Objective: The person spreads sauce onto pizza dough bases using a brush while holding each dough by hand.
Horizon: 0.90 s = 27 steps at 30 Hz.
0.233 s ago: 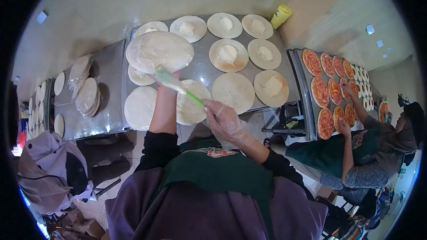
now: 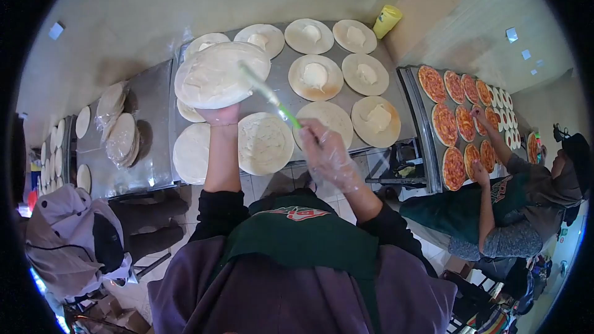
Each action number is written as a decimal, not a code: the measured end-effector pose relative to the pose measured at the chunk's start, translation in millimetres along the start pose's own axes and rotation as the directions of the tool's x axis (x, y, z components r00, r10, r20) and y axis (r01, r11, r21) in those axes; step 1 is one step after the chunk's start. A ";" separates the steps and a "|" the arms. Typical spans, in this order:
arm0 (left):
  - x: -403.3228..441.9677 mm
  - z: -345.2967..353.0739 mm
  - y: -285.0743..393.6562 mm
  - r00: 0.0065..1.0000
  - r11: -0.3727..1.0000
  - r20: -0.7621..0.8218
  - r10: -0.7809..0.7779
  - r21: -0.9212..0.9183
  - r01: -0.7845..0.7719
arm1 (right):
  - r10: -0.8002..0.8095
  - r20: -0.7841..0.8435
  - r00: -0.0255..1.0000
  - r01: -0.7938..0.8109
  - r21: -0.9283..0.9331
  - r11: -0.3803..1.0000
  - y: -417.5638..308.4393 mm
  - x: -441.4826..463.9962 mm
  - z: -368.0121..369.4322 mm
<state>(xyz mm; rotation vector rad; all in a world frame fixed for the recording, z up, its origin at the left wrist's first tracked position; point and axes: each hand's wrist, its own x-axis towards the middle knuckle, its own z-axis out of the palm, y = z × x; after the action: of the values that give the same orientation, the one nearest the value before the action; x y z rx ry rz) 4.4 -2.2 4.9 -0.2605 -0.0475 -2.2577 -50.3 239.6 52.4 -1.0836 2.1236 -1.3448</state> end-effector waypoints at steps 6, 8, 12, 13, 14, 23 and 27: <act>-1.6 6.4 1.0 0.994 0.988 0.096 -0.054 -0.143 0.067 | -0.015 -0.137 0.990 0.020 0.036 0.999 27.3 15.2 -6.4; -2.7 7.7 0.0 0.994 0.991 0.101 -0.043 -0.122 0.056 | -0.021 -0.144 0.989 0.029 0.054 0.998 25.7 12.7 -4.5; -4.6 8.1 -4.2 0.990 0.989 0.136 -0.035 -0.139 0.054 | -0.049 -0.105 0.993 0.039 -0.096 0.995 14.8 -1.4 0.9; -5.6 7.3 -5.1 0.989 0.986 0.144 -0.040 -0.157 0.062 | -0.114 -0.081 0.990 0.096 -0.198 0.976 14.0 -6.0 3.4; -7.5 8.3 -8.0 0.989 0.986 0.144 -0.044 -0.155 0.066 | -0.113 -0.085 0.990 0.094 -0.196 0.976 10.7 -11.1 7.0; -11.0 -15.7 -9.5 0.991 0.985 0.097 -0.087 -0.143 0.100 | -0.383 -0.027 0.923 0.379 -0.095 0.921 -6.2 -27.6 11.1; -9.4 -13.4 -9.0 0.980 0.964 0.156 -0.123 -0.216 0.156 | 0.012 -0.077 0.997 -0.014 -0.028 1.000 12.2 -10.3 -11.6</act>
<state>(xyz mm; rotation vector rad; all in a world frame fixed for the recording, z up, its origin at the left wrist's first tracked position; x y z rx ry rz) 1.1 9.0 -9.6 -0.5554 0.1229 -2.3830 -56.6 257.2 46.2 -1.0432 2.2073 -1.3750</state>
